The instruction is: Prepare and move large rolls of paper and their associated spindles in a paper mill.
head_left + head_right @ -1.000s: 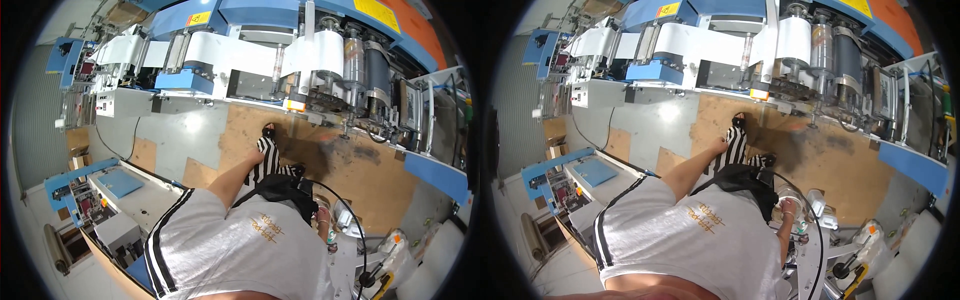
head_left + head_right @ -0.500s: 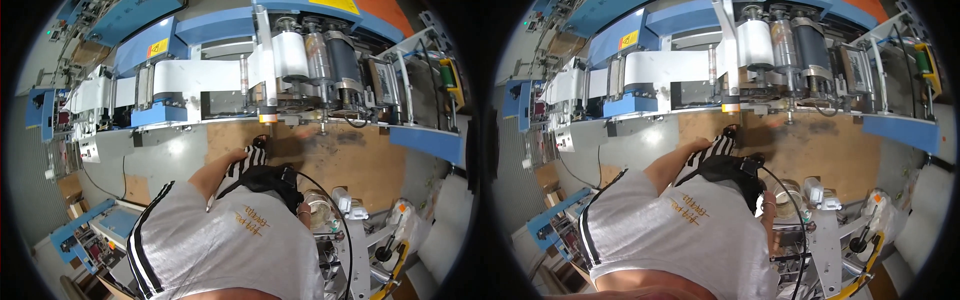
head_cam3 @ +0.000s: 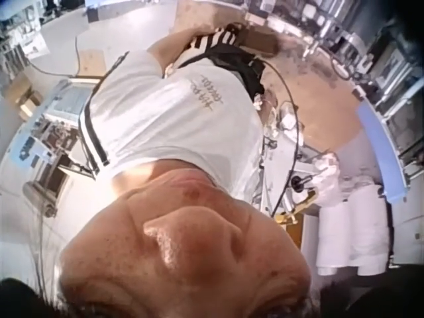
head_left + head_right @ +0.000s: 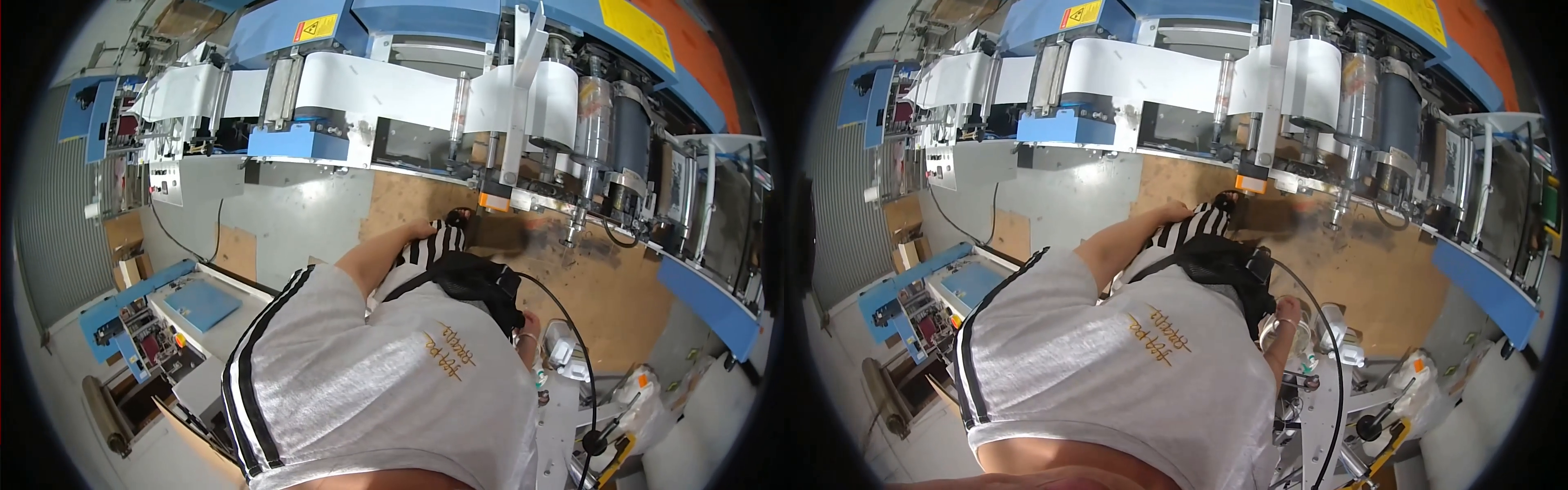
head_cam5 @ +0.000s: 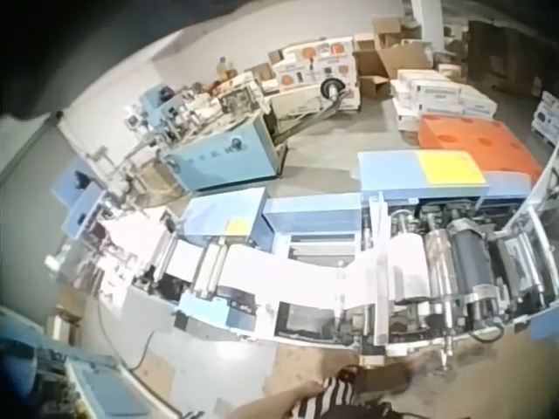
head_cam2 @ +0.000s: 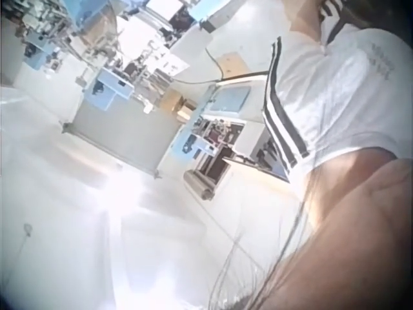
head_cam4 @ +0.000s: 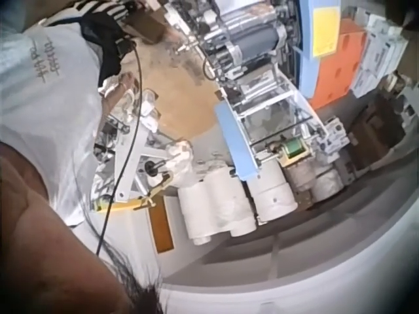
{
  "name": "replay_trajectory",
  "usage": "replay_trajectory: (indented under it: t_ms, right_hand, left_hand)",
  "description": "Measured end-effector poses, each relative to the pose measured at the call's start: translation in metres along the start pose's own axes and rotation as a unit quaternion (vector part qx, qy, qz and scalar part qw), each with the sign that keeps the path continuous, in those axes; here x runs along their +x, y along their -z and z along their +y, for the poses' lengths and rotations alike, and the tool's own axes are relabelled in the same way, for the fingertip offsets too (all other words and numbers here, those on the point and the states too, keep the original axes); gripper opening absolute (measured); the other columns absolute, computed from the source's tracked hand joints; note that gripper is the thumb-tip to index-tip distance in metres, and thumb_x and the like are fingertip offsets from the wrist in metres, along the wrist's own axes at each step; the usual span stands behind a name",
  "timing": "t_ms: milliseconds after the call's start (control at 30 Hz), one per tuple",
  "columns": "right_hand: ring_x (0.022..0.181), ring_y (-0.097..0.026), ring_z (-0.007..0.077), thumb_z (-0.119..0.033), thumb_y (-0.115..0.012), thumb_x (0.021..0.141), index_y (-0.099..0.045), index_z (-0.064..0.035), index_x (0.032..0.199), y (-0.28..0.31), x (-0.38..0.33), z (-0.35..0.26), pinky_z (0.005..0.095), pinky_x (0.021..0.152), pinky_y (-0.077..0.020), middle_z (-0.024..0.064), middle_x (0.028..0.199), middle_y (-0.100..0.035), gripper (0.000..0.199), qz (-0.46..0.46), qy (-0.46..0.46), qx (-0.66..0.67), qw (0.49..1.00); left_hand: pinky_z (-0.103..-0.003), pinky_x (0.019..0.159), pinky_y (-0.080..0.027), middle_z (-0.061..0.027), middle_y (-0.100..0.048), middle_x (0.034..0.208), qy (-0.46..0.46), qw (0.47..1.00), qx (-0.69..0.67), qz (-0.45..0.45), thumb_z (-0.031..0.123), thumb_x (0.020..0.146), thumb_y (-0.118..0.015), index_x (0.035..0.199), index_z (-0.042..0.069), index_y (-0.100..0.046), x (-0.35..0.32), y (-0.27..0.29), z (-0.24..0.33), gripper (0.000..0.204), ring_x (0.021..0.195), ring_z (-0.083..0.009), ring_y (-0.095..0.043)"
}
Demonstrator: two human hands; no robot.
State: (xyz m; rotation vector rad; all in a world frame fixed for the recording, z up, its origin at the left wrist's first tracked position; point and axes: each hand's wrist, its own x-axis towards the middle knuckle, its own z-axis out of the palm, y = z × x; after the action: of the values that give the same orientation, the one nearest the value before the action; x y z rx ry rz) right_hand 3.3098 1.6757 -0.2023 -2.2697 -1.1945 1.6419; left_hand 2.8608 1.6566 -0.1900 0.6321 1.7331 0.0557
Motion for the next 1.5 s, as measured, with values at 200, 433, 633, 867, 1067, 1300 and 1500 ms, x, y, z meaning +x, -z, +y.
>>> replay_trajectory:
  t_ms: [200,433,633,867,1067,1300,1500]
  right_hand:
    - [0.047,-0.047,0.0118,-0.009,-0.052,0.066,-0.053,-0.0029,0.083,0.005,-0.029,-0.096,0.0216,0.039,-0.0376,0.0058,0.062,-0.051,0.019,-0.009,-0.006,0.111,0.994]
    - [0.074,-0.055,0.0227,-0.02,-0.051,0.069,-0.055,-0.0032,0.088,0.042,-0.014,-0.003,0.0318,0.067,-0.0422,0.0104,0.079,-0.058,0.026,-0.099,0.209,-0.222,0.947]
    - [0.052,-0.051,0.0185,-0.018,-0.046,0.072,-0.052,-0.0112,0.076,0.072,0.064,0.185,0.0297,0.045,-0.0409,0.0054,0.058,-0.052,0.009,-0.071,0.021,-0.039,0.996]
    - [0.045,-0.046,0.0114,-0.019,-0.05,0.071,-0.047,-0.0101,0.067,0.172,-0.043,0.128,0.0231,0.036,-0.0347,0.0014,0.055,-0.047,0.01,-0.025,-0.219,0.363,0.905]
    - [0.054,-0.051,0.0148,-0.017,-0.052,0.07,-0.052,-0.0102,0.073,0.208,-0.055,0.19,0.0253,0.041,-0.0388,0.0026,0.062,-0.049,0.007,0.038,-0.102,0.393,0.913]
    - [0.067,-0.055,0.0233,-0.026,-0.043,0.073,-0.057,-0.0062,0.076,0.236,-0.05,0.208,0.0329,0.062,-0.0425,0.0146,0.072,-0.056,0.024,0.132,0.006,0.056,0.99]
    - [0.041,-0.041,0.0131,-0.011,-0.043,0.075,-0.047,-0.0088,0.096,0.305,-0.014,0.194,0.0225,0.034,-0.0336,0.0063,0.062,-0.05,0.022,0.021,-0.169,0.561,0.81]
  left_hand:
    - [-0.035,0.07,-0.042,-0.0227,-0.055,0.087,0.026,0.999,-0.029,0.021,0.028,0.061,-0.049,0.083,-0.002,-0.058,0.006,-0.016,-0.001,0.038,0.083,-0.0304,-0.054]
    - [-0.034,0.067,-0.043,-0.0204,-0.057,0.08,-0.003,0.995,0.079,0.055,0.028,0.063,-0.048,0.084,-0.003,-0.057,-0.017,-0.049,0.03,0.038,0.074,-0.0281,-0.055]
    - [-0.036,0.068,-0.042,-0.0184,-0.057,0.08,-0.032,0.981,0.065,0.179,0.028,0.065,-0.047,0.084,-0.002,-0.057,-0.04,-0.12,0.065,0.037,0.078,-0.0278,-0.055]
    - [-0.038,0.069,-0.042,-0.022,-0.056,0.083,-0.124,0.974,0.081,0.171,0.028,0.067,-0.046,0.085,-0.001,-0.057,-0.019,-0.211,0.099,0.036,0.083,-0.033,-0.054]
    - [-0.037,0.076,-0.04,-0.022,-0.055,0.087,-0.178,0.95,0.244,0.077,0.031,0.066,-0.044,0.084,0.0,-0.058,-0.022,-0.294,0.24,0.039,0.086,-0.0335,-0.052]
    - [-0.033,0.06,-0.042,-0.0137,-0.058,0.067,-0.311,0.869,0.376,-0.079,0.027,0.066,-0.051,0.074,-0.002,-0.058,0.008,-0.369,0.333,0.031,0.064,-0.0228,-0.055]
    - [-0.037,0.066,-0.044,-0.0145,-0.058,0.074,-0.289,0.709,0.636,-0.096,0.025,0.07,-0.042,0.074,0.008,-0.06,0.073,-0.417,0.396,0.026,0.074,-0.0292,-0.056]
